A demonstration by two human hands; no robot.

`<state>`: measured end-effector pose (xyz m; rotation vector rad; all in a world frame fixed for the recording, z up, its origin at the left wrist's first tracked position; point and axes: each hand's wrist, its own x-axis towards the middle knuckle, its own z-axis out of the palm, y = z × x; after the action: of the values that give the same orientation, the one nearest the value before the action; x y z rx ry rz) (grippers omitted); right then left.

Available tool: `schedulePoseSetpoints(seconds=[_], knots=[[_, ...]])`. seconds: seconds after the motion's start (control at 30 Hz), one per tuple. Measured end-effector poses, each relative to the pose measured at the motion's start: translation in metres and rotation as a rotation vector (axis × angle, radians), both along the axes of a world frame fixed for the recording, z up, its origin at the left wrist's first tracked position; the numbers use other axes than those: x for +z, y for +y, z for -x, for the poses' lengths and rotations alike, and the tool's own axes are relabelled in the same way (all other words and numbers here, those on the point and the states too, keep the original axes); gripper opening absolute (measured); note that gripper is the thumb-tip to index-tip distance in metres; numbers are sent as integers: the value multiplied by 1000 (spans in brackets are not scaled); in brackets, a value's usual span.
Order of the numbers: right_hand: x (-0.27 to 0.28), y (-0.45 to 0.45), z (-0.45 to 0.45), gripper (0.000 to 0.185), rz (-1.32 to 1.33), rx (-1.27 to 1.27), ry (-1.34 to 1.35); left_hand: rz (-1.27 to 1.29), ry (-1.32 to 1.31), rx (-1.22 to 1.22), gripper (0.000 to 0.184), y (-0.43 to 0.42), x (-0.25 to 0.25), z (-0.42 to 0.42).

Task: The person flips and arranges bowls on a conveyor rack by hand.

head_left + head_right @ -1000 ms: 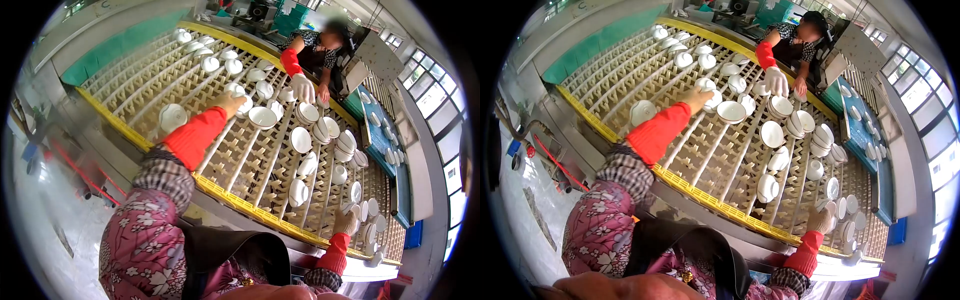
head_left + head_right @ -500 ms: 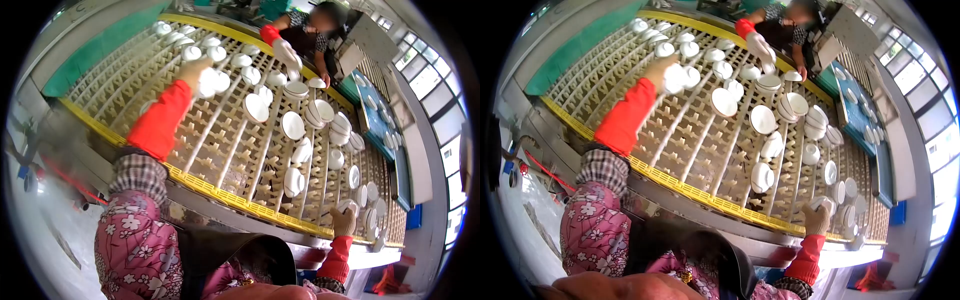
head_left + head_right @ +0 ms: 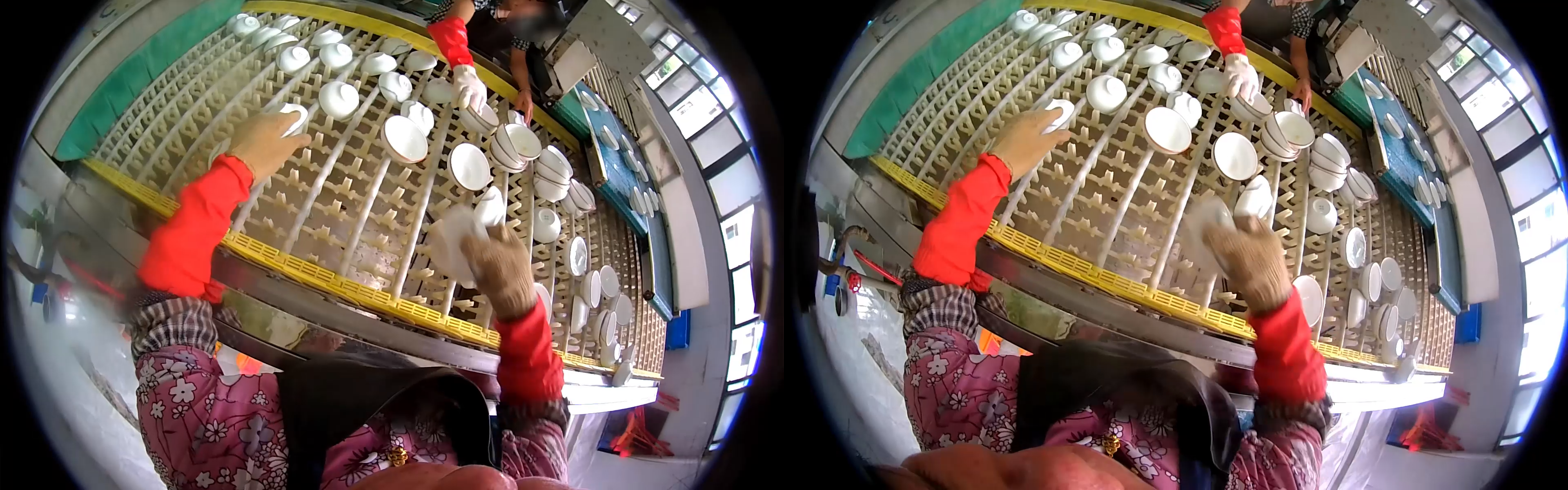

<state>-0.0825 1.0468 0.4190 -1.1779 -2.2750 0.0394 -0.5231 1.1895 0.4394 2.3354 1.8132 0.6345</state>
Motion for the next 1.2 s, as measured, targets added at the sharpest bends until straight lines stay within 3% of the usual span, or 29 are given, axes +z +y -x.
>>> schedulePoseSetpoints(seconds=[0.03,0.07,0.1,0.17,0.27,0.33,0.37,0.4,0.47,0.57,0.6,0.67,0.77,0.8,0.87,0.9,0.97,1.0,1.03,1.07,1.1,1.13,1.17,1.2], knots=[[5,24,23,28,-250,73,-87,-44,-22,-11,50,2,-11,-2],[6,38,45,30,-349,77,127,-89,-44,-19,48,4,-18,-2],[5,51,61,29,-203,91,215,17,68,13,49,5,-20,0],[3,60,72,28,118,59,495,-121,182,0,50,-6,-34,4],[-1,51,60,46,669,-105,1029,-232,200,-47,48,-10,-27,-14],[-20,60,28,61,498,-326,701,-425,131,-169,49,-9,-23,-40],[-23,69,16,63,267,-326,497,-359,120,-258,60,-8,-14,-59],[-24,83,5,65,36,-319,285,-410,113,-337,58,-4,-12,-80],[-5,96,5,68,133,-373,171,-359,272,-431,60,0,-9,-126],[-19,132,3,71,191,-429,-71,-405,482,-415,52,23,-25,-178],[-23,140,4,60,248,-443,-182,-294,562,-342,51,37,-35,-189],[-57,166,-6,44,119,-410,-429,-62,714,-195,52,65,-52,-204],[-65,162,-10,41,62,-400,-391,27,620,-120,51,74,-52,-200],[-66,155,-11,42,103,-408,-289,-20,452,-73,51,70,-49,-187],[-48,135,-15,44,184,-437,-84,173,-75,-151,47,67,-21,-154],[-37,127,-19,43,291,-420,-40,28,-237,-299,50,84,-37,-117],[-12,108,-14,48,490,-379,195,131,-686,-256,54,69,-23,-83],[-7,104,-12,51,584,-356,315,379,-959,-57,56,34,15,-78],[-20,107,-13,48,512,-168,545,288,-898,-57,57,24,17,-68],[-17,107,-6,34,816,-235,843,206,-831,-61,60,16,15,-51],[-26,113,-2,32,302,-40,619,220,-772,22,60,14,6,-30],[-28,113,4,32,102,25,480,231,-715,97,61,14,-6,-12],[-30,113,10,33,-114,69,351,99,-389,181,58,8,-21,1],[-23,109,22,33,-27,-6,345,-43,-67,251,57,6,-30,6]])
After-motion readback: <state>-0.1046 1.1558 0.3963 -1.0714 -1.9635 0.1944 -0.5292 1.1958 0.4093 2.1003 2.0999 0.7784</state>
